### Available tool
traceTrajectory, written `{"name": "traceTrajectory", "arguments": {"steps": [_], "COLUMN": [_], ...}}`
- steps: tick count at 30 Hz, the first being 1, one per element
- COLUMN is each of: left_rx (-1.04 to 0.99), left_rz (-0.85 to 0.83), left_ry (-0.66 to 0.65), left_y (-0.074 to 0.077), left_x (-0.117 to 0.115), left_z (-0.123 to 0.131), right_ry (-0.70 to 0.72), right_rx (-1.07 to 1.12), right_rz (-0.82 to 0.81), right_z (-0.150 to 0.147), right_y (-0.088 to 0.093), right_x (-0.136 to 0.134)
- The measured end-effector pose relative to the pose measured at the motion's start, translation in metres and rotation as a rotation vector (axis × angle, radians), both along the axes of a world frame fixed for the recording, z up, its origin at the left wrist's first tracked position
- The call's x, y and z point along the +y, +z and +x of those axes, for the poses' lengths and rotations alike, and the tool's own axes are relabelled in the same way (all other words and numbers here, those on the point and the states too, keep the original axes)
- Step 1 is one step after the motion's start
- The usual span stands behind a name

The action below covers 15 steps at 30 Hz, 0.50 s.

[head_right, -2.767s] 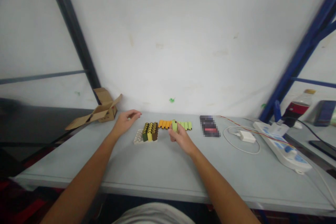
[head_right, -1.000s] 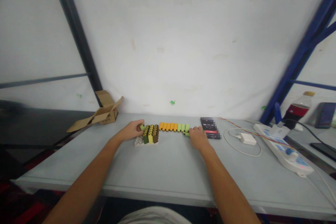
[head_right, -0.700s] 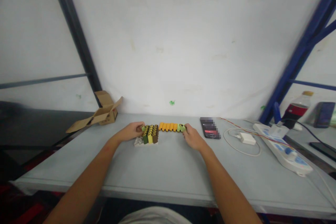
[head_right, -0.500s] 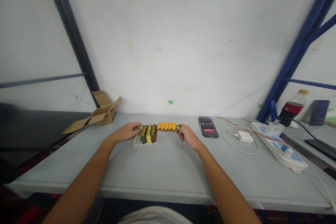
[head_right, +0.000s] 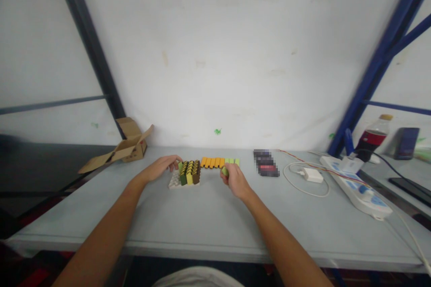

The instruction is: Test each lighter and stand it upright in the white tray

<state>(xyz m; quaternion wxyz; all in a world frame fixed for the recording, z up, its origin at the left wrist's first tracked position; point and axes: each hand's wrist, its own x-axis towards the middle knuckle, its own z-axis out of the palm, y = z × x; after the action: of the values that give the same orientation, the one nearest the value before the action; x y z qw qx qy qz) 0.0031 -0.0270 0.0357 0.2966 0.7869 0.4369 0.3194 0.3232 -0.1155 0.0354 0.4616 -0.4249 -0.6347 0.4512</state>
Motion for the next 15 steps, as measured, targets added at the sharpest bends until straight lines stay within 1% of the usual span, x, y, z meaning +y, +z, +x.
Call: {"name": "traceTrajectory", "arguments": {"steps": [3,5,8,10,12,15], "left_rx": [-0.014,-0.015,-0.019,-0.012,0.001,0.013], "left_rz": [0.027,0.05,0.07,0.072,0.071,0.078], "left_ry": [0.039,0.062,0.076,0.077,0.074,0.08], "left_y": [0.0011,0.0028,0.0044,0.0046,0.0045,0.0046], "left_x": [0.0,-0.0011,-0.0029,-0.0037,-0.0041,-0.0045], "left_z": [-0.0009,-0.0013,-0.0011,-0.0006,0.0,0.0009], "right_ry": [-0.03,-0.026,0.036,0.067,0.048,-0.053], "right_rx": [0.002,0.001,0.026,0.027,-0.023,-0.134], "right_rz": [0.025,0.01,-0.072,-0.085,-0.024,0.092], "right_z": [-0.0006,-0.0008,-0.0017,-0.0026,-0.0032,-0.0031], "right_y": [-0.0041,-0.0055,-0.0033,-0.0007,0.0005,-0.0015], "right_x": [0.0012,0.0027,0.0031,0.0015,-0.0009,-0.005]}}
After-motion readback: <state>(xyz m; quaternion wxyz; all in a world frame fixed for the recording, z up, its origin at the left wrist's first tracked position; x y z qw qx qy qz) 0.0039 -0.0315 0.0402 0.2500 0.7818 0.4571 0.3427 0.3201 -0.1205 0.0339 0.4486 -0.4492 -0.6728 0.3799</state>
